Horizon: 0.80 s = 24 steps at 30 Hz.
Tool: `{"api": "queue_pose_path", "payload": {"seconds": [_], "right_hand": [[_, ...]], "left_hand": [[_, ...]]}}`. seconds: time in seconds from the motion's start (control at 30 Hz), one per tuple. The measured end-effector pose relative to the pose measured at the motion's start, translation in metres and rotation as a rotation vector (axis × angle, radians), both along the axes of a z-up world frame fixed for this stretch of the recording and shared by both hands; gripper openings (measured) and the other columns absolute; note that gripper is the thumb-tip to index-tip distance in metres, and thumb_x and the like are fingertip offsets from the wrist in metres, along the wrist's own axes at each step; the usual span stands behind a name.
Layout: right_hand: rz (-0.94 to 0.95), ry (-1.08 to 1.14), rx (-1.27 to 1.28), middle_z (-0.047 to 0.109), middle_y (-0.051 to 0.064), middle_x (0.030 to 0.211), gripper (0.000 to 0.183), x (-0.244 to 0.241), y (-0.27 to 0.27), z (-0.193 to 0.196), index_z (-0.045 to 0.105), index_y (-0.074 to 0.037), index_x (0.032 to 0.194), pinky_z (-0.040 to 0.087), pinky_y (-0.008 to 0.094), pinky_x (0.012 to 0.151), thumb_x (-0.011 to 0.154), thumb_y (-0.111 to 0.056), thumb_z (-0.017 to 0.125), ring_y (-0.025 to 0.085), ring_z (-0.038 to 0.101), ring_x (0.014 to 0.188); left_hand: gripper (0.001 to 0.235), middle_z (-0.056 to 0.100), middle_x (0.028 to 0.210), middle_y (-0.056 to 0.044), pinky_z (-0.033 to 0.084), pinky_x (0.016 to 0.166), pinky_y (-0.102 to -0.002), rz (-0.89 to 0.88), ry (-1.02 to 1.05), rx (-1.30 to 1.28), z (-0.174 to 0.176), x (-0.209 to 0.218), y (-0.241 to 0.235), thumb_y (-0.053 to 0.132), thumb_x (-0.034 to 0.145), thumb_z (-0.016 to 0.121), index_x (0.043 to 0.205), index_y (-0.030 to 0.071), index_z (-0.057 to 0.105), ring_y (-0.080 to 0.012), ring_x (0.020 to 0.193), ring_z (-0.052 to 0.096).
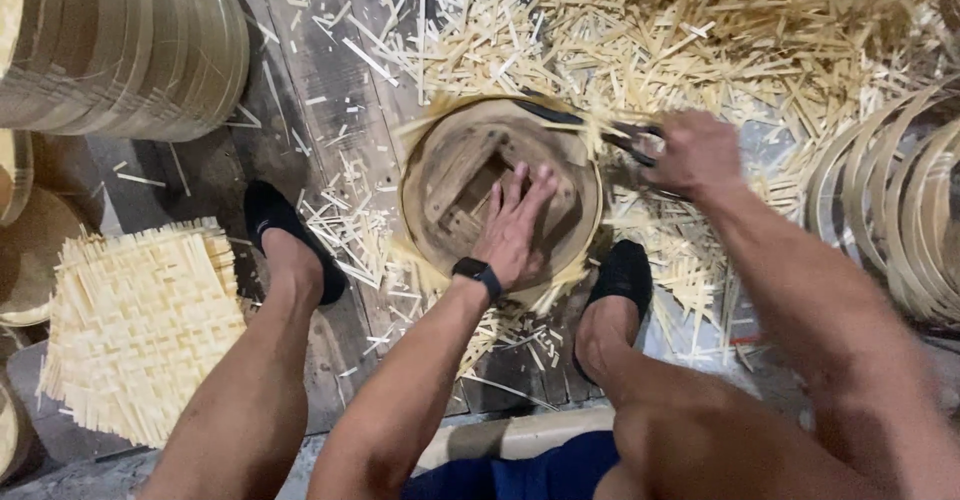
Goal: Trimming the edges of woven bamboo mats and assembling them into circular wooden frames to create baskets or sieves.
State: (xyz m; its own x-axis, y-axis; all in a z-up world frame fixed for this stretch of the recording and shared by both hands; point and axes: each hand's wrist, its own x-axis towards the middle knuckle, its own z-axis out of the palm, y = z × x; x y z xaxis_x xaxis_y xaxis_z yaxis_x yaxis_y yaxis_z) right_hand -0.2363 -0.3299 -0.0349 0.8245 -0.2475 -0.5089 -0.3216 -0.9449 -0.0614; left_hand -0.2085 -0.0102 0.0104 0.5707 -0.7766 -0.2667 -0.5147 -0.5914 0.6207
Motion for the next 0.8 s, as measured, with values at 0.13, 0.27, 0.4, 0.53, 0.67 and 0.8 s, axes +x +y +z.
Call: {"api": "queue_pose_path", "payload": {"seconds": [0.13, 0.27, 0.4, 0.53, 0.67, 0.8], "right_hand": [[0.068, -0.091, -0.036, 0.064, 0.011, 0.088, 0.042, -0.041, -0.014, -0.017, 0.070, -0.008, 0.117, 0.053, 0.043, 0.074, 0.097, -0.044, 0.066, 0.024, 0.058, 0.082], [0.157, -0.201, -0.176, 0.063, 0.011, 0.092, 0.060, -0.016, 0.023, 0.004, 0.072, -0.006, 0.108, 0.052, 0.040, 0.079, 0.080, -0.060, 0.073, 0.024, 0.058, 0.089], [0.113, -0.164, -0.058, 0.062, 0.010, 0.086, 0.068, 0.008, 0.028, 0.027, 0.068, -0.013, 0.129, 0.052, 0.042, 0.071, 0.073, -0.051, 0.076, 0.026, 0.058, 0.082], [0.039, 0.017, 0.023, 0.063, 0.010, 0.090, 0.051, -0.015, -0.007, 0.022, 0.069, -0.015, 0.126, 0.053, 0.041, 0.071, 0.089, -0.050, 0.071, 0.024, 0.060, 0.084], [0.117, 0.074, -0.134, 0.062, 0.009, 0.092, 0.054, -0.019, -0.006, 0.020, 0.072, -0.008, 0.110, 0.051, 0.037, 0.077, 0.085, -0.056, 0.074, 0.021, 0.057, 0.087], [0.210, -0.081, -0.166, 0.058, 0.009, 0.089, 0.066, 0.021, 0.033, 0.031, 0.070, -0.002, 0.100, 0.048, 0.035, 0.077, 0.080, -0.065, 0.073, 0.022, 0.053, 0.083]], "left_hand": [[0.111, 0.011, 0.174, -0.011, 0.007, 0.129, -0.058, -0.012, -0.071, 0.070, 0.005, -0.012, -0.001, 0.004, 0.069, 0.077, 0.164, 0.024, 0.024, -0.0397, 0.160, 0.008], [0.111, 0.009, 0.169, -0.012, 0.009, 0.126, -0.055, 0.087, 0.086, -0.038, 0.021, -0.016, 0.000, 0.011, 0.072, 0.083, 0.160, 0.021, 0.016, -0.0431, 0.155, 0.007], [0.112, 0.007, 0.171, -0.010, 0.007, 0.128, -0.054, 0.002, 0.035, 0.104, 0.016, -0.003, -0.007, 0.005, 0.070, 0.078, 0.160, 0.025, 0.014, -0.0416, 0.156, 0.007], [0.118, 0.009, 0.177, -0.006, 0.009, 0.126, -0.046, -0.338, -0.594, 0.375, 0.000, -0.006, 0.017, 0.026, 0.075, 0.079, 0.172, 0.032, 0.012, -0.0338, 0.157, 0.012], [0.119, 0.009, 0.161, -0.032, 0.005, 0.122, -0.057, 0.357, 0.157, 0.393, 0.034, -0.006, -0.036, 0.075, 0.077, 0.065, 0.158, 0.005, 0.010, -0.0445, 0.152, 0.008], [0.110, 0.029, 0.157, -0.036, 0.011, 0.123, -0.061, 0.453, -0.030, 0.391, 0.023, -0.018, -0.048, 0.066, 0.081, 0.065, 0.160, 0.001, 0.025, -0.0509, 0.150, 0.021]]}}
